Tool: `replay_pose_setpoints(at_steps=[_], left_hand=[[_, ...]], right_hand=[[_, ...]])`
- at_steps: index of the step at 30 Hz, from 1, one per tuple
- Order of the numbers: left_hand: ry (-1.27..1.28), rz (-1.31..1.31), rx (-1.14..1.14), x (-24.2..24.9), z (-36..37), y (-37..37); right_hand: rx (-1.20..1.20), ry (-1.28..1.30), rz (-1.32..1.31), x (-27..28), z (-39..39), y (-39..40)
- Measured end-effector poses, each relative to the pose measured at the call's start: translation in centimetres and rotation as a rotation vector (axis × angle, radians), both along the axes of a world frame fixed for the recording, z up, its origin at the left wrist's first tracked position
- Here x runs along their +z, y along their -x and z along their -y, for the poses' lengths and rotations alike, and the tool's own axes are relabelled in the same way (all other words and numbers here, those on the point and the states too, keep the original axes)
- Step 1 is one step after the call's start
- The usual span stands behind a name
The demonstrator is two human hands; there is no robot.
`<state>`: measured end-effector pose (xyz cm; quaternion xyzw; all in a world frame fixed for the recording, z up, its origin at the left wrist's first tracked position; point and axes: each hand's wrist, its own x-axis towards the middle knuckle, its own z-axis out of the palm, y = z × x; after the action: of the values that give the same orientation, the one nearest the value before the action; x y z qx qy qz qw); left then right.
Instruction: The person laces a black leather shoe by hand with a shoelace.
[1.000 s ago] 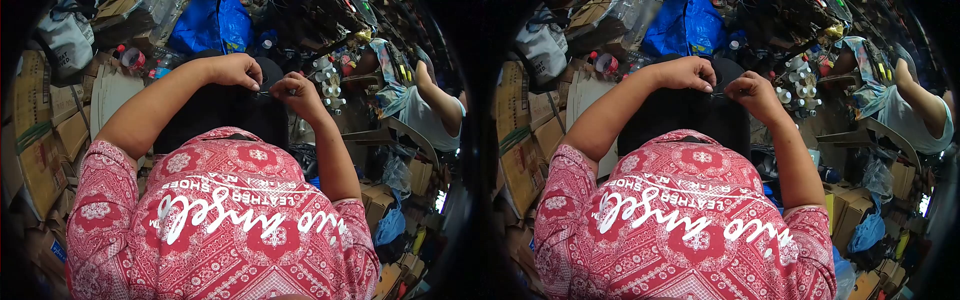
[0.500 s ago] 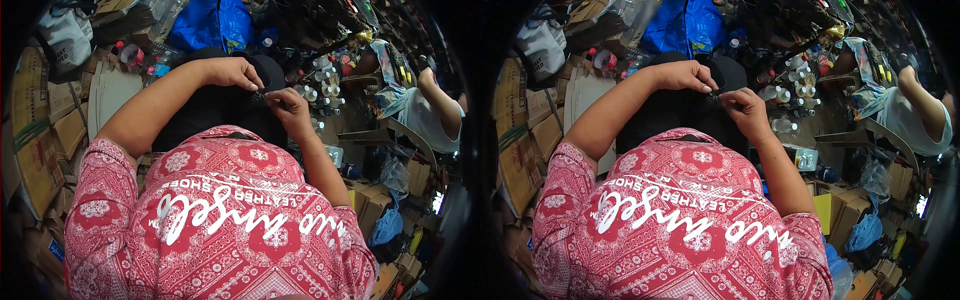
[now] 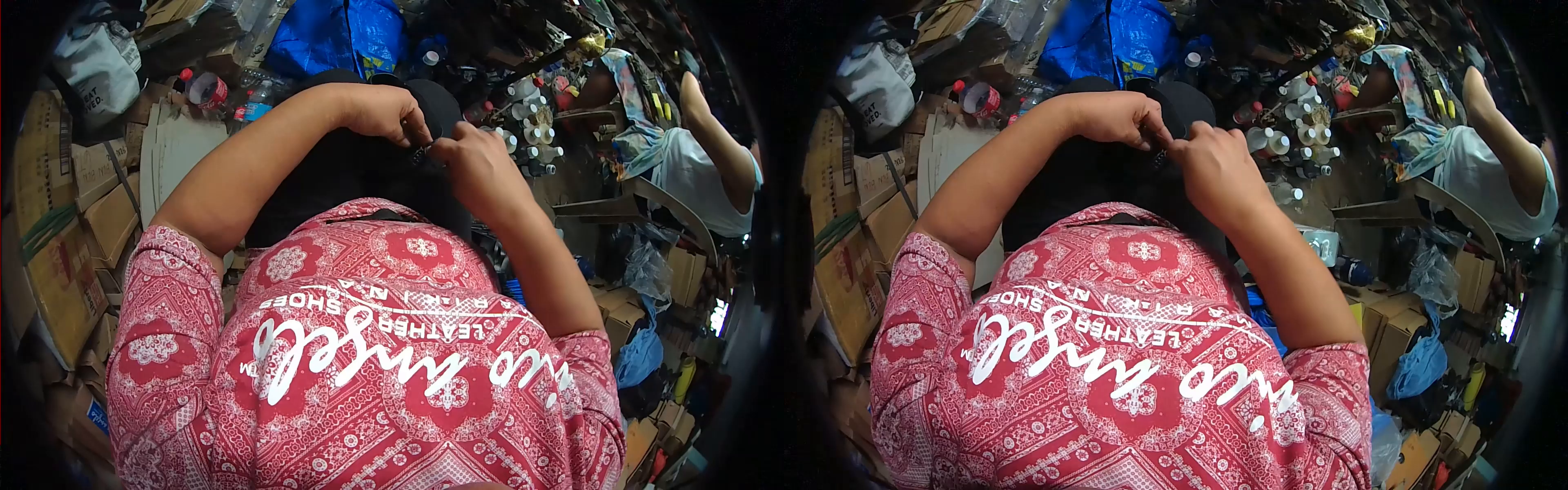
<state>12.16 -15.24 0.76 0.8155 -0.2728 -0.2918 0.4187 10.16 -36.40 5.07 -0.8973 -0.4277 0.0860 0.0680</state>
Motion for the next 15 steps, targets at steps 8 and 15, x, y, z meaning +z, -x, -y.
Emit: replay_pose_setpoints(at_steps=[8,15], left_hand=[[0.108,0.04,0.143,-2.3,0.7,-1.2],[0.017,0.456,0.425,-2.2,0.3,1.4]], right_hand=[[-0.015,-0.092,-0.215,-1.5,-0.7,-2.9],[-0.406,-0.444,-0.742,-4.2,1.1,-2.9]])
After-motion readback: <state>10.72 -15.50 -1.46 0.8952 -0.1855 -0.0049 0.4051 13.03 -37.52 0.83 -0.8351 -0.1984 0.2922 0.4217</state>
